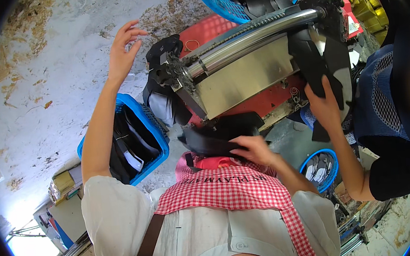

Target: Processing black material components through a rolling machine and organizing them into blue baskets.

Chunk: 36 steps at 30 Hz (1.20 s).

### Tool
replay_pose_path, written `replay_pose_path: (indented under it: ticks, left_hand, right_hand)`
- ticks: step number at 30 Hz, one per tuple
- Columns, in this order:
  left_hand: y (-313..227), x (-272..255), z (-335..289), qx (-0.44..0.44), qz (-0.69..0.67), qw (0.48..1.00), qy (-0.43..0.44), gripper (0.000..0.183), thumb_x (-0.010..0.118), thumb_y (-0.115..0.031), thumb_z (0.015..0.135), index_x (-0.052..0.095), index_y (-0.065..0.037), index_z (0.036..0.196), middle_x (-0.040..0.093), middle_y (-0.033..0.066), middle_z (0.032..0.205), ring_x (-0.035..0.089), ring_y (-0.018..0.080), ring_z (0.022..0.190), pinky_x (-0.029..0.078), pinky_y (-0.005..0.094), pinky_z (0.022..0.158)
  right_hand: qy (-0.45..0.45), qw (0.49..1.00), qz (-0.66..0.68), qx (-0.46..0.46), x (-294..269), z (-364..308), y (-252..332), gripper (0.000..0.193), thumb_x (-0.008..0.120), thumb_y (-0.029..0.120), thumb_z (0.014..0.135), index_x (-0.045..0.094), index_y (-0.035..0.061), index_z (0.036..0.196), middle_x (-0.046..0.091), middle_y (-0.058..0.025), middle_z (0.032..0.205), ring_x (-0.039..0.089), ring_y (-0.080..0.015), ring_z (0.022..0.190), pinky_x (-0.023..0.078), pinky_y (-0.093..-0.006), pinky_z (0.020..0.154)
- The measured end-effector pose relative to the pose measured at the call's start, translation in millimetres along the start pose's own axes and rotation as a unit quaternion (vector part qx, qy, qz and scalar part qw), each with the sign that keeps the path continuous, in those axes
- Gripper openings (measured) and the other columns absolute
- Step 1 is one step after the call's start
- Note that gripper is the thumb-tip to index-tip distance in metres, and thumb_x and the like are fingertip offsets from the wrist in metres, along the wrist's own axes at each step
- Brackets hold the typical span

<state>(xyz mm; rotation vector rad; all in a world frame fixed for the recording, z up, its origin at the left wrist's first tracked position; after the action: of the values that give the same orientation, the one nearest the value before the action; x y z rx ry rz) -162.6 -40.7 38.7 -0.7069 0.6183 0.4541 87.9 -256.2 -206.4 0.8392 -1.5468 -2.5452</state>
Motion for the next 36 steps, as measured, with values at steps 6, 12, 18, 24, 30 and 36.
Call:
replay_pose_path:
  ticks: [6,12,18,24,30,36]
  left_hand:
    - [-16.9,62.5,54.6,0.039,-0.038,0.988,0.147,0.02,0.058,-0.01,0.087,0.068,-0.008,0.105,0.06,0.0063,0.124,0.058,0.0164,0.109,0.047,0.0295,0.088]
    - [-21.4,203.9,45.7,-0.118,-0.063,0.873,0.468,0.028,0.053,-0.027,0.098,0.064,-0.006,0.111,0.063,0.0072,0.109,0.058,0.0167,0.102,0.045,0.032,0.089]
    - [-30.2,238.3,63.0,0.015,-0.076,0.908,0.413,0.027,0.059,-0.022,0.093,0.061,0.0,0.109,0.063,0.0103,0.102,0.058,0.0195,0.097,0.045,0.0326,0.087]
    - [-80.4,189.8,91.2,0.074,-0.148,0.921,0.353,0.022,0.067,-0.007,0.081,0.06,-0.001,0.1,0.064,0.0074,0.09,0.058,0.0146,0.083,0.046,0.029,0.079]
    - [-115.6,125.4,122.7,0.199,0.018,0.956,0.215,0.027,0.061,0.002,0.081,0.062,-0.005,0.108,0.064,0.0081,0.107,0.061,0.0242,0.103,0.048,0.0338,0.089]
    - [-57.0,215.9,48.9,0.272,0.1,0.863,0.415,0.02,0.057,-0.002,0.082,0.06,-0.004,0.101,0.054,0.0135,0.103,0.055,0.0332,0.102,0.047,0.0419,0.088]
  right_hand:
    - [-0.078,0.968,0.136,0.197,-146.3,7.6,10.0,0.029,0.073,0.011,0.084,0.064,-0.0026,0.107,0.069,-0.0043,0.094,0.06,-0.0076,0.086,0.049,-0.0247,0.078]
    - [-0.042,0.962,-0.1,0.251,-193.3,38.2,-20.4,0.047,0.075,0.033,0.082,0.062,-0.0033,0.109,0.067,-0.0101,0.091,0.062,-0.0148,0.086,0.048,-0.0286,0.079]
    - [-0.053,0.927,0.278,0.246,-164.8,2.2,-1.5,0.054,0.074,0.023,0.082,0.053,-0.0041,0.124,0.065,-0.0054,0.109,0.058,-0.0119,0.099,0.046,-0.0265,0.088]
    - [-0.032,0.945,0.221,0.24,-159.6,-26.3,18.2,0.031,0.078,0.006,0.077,0.063,-0.0007,0.104,0.065,-0.0003,0.093,0.058,-0.0072,0.086,0.047,-0.0229,0.077]
    - [-0.071,0.921,0.245,0.293,-150.7,0.8,-26.8,0.027,0.072,0.017,0.086,0.063,-0.0025,0.102,0.064,0.0005,0.089,0.057,-0.005,0.08,0.047,-0.0212,0.07]
    - [-0.018,0.957,0.112,0.268,-161.3,67.8,-41.0,0.044,0.063,0.035,0.093,0.059,-0.0058,0.109,0.063,-0.0045,0.091,0.055,-0.0077,0.084,0.046,-0.0246,0.077]
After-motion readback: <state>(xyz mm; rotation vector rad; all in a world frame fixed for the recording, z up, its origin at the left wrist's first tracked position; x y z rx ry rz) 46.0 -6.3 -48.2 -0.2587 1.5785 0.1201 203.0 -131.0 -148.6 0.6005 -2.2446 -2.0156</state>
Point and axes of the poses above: each hand's wrist, its own z-axis towards the middle knuckle, its own x-axis out of the palm, y = z × x, the point moved 10 cm from there along z, towards the middle knuckle
